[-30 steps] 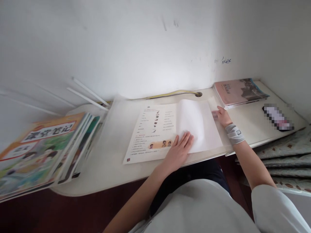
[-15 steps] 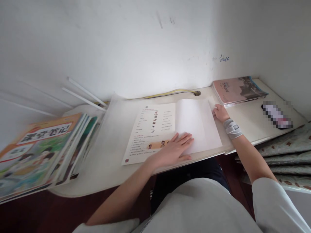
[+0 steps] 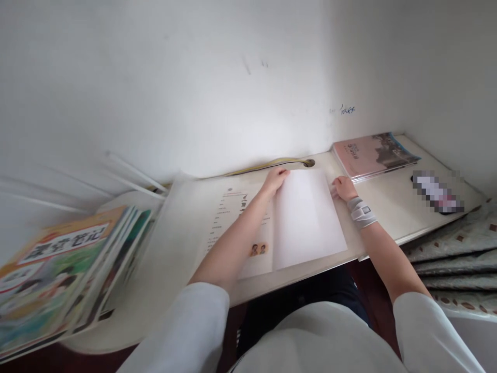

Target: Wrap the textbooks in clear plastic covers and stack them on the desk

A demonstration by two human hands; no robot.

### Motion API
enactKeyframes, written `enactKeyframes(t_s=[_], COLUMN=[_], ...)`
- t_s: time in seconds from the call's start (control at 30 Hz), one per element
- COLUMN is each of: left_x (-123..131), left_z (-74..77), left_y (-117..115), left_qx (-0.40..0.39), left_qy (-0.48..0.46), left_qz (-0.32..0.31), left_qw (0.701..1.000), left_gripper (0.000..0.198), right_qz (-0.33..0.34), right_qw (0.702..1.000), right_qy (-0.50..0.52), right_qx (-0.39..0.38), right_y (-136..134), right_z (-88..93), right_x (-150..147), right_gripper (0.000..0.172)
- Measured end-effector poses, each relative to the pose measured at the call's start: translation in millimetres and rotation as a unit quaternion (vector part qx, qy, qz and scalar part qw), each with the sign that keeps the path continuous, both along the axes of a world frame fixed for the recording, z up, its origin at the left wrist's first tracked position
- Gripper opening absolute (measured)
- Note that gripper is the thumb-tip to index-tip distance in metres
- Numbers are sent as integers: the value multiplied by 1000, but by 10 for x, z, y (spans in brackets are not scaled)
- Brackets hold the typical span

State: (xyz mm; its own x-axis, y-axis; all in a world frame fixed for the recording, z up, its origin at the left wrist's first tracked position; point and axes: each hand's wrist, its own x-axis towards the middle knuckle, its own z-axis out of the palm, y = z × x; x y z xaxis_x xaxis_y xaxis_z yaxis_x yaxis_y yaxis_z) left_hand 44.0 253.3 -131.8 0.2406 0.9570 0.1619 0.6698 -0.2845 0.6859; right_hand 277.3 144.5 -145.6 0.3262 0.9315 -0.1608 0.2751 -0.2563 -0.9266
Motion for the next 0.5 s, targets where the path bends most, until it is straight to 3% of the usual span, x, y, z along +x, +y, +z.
enactKeyframes(t_s=[0.2,0.5], left_x=[111,151], left_z=[-191,-205], left_y=[1,3], left_qx=[19,46], left_qy=[-61,-60], left_qz=[61,68], left_qw=[996,995], left_gripper=[21,16], right_qz=[-17,5], right_qw=[998,997], right_qy=[56,65], right_qx=[2,45], right_y=[5,3], right_z=[27,-13], right_x=[-56,-62], right_gripper=[16,23])
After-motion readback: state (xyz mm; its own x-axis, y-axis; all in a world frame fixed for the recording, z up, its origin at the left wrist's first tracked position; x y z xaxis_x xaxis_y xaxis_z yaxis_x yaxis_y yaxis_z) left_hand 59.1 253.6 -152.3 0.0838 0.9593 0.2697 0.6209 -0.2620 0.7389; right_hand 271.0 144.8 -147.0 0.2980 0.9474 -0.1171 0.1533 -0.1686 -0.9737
